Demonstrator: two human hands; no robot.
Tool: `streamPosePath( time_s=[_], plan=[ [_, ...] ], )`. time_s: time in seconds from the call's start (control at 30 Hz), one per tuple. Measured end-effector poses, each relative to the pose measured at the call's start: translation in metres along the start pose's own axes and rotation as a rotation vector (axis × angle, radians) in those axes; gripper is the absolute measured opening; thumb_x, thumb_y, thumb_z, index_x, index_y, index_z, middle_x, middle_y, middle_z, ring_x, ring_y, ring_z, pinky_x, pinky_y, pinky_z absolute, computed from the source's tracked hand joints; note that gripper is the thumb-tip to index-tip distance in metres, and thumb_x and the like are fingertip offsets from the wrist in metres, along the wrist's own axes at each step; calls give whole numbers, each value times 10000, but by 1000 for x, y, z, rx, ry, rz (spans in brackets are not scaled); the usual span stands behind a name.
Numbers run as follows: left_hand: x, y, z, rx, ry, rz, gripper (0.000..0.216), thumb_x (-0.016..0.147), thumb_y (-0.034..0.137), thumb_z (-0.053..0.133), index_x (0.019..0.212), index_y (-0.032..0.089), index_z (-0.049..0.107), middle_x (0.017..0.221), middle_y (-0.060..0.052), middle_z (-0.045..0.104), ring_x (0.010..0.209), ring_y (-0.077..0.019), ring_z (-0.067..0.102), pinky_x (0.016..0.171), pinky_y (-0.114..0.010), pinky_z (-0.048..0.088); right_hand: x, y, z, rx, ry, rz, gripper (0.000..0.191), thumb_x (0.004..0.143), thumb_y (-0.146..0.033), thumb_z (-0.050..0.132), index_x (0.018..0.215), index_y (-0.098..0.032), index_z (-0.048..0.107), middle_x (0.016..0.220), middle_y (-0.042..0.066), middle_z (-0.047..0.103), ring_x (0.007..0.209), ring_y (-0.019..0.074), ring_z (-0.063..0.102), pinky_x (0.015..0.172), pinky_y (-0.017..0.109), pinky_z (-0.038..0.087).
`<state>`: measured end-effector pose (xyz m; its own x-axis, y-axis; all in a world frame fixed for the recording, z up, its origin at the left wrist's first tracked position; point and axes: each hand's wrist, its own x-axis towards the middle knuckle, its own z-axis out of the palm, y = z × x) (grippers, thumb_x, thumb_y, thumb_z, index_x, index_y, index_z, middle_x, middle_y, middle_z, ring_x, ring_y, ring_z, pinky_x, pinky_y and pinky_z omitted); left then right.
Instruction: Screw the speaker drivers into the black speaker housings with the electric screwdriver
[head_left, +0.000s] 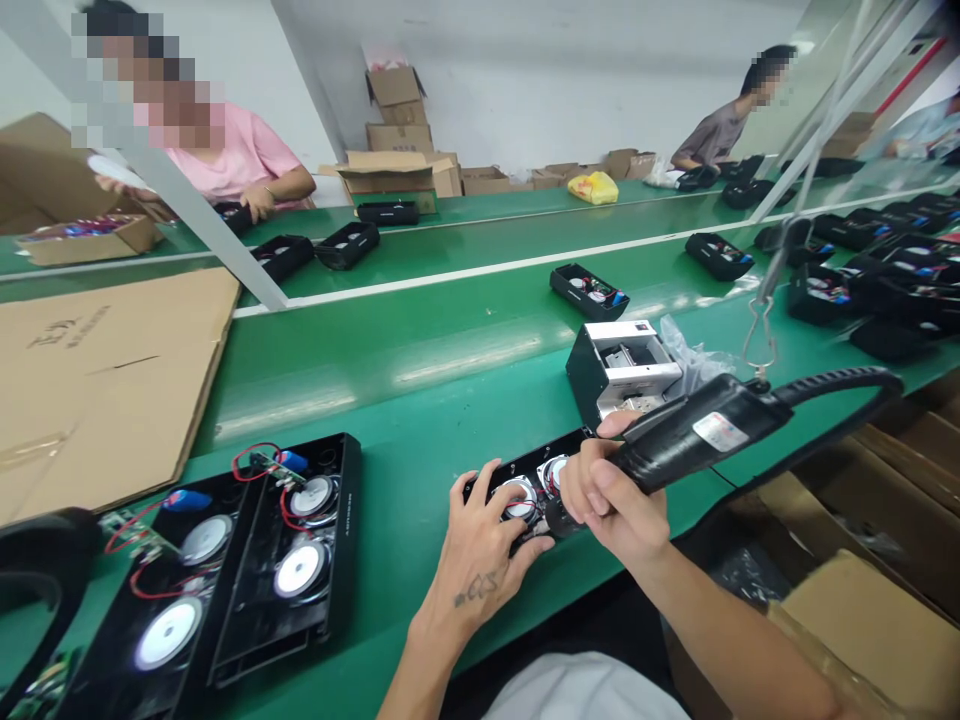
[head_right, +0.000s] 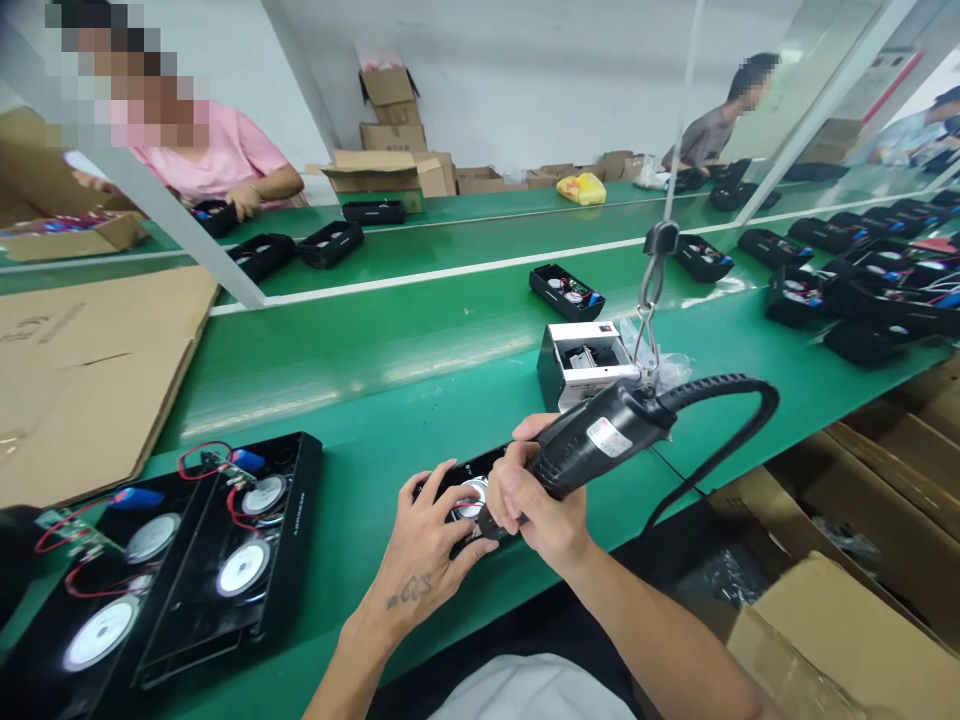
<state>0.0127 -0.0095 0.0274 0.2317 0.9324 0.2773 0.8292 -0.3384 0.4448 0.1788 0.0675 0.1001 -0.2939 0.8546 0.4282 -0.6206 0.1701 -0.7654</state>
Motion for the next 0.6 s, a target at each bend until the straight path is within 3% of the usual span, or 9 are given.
streamPosePath(
  time_s=[0.2, 0.37, 0.6],
  plan=[
    [0, 0, 1, 72, 10, 38, 225, 1076, 374, 615, 996, 296, 810, 1260, -28, 757, 1497, -433, 481, 1136, -712, 392, -1, 4, -2, -11, 30, -5, 202, 1036, -315, 687, 1185, -318, 551, 573, -138, 471, 352, 85, 400, 388, 218, 387],
    [-1, 0, 2, 104, 30, 59, 248, 1077, 277, 581, 949, 285, 793, 1291, -12, 752, 1495, -431, 486, 1127, -703, 406, -1, 6, -4, -28, 11, -23, 198, 1042, -317, 683, 1189, -329, 550, 583, -138, 475, 356, 85, 407, 393, 217, 412],
    [-2, -1, 2, 78, 24, 58, 310, 1104, 290, 525, 965, 302, 802, 1289, -10, 748, 1507, -420, 462, 1125, -704, 391, -3, 7, -3, -31, -53, -27, 222, 1039, -288, 692, 1204, -326, 548, 627, -120, 504, 380, 90, 434, 392, 232, 410]
  ],
)
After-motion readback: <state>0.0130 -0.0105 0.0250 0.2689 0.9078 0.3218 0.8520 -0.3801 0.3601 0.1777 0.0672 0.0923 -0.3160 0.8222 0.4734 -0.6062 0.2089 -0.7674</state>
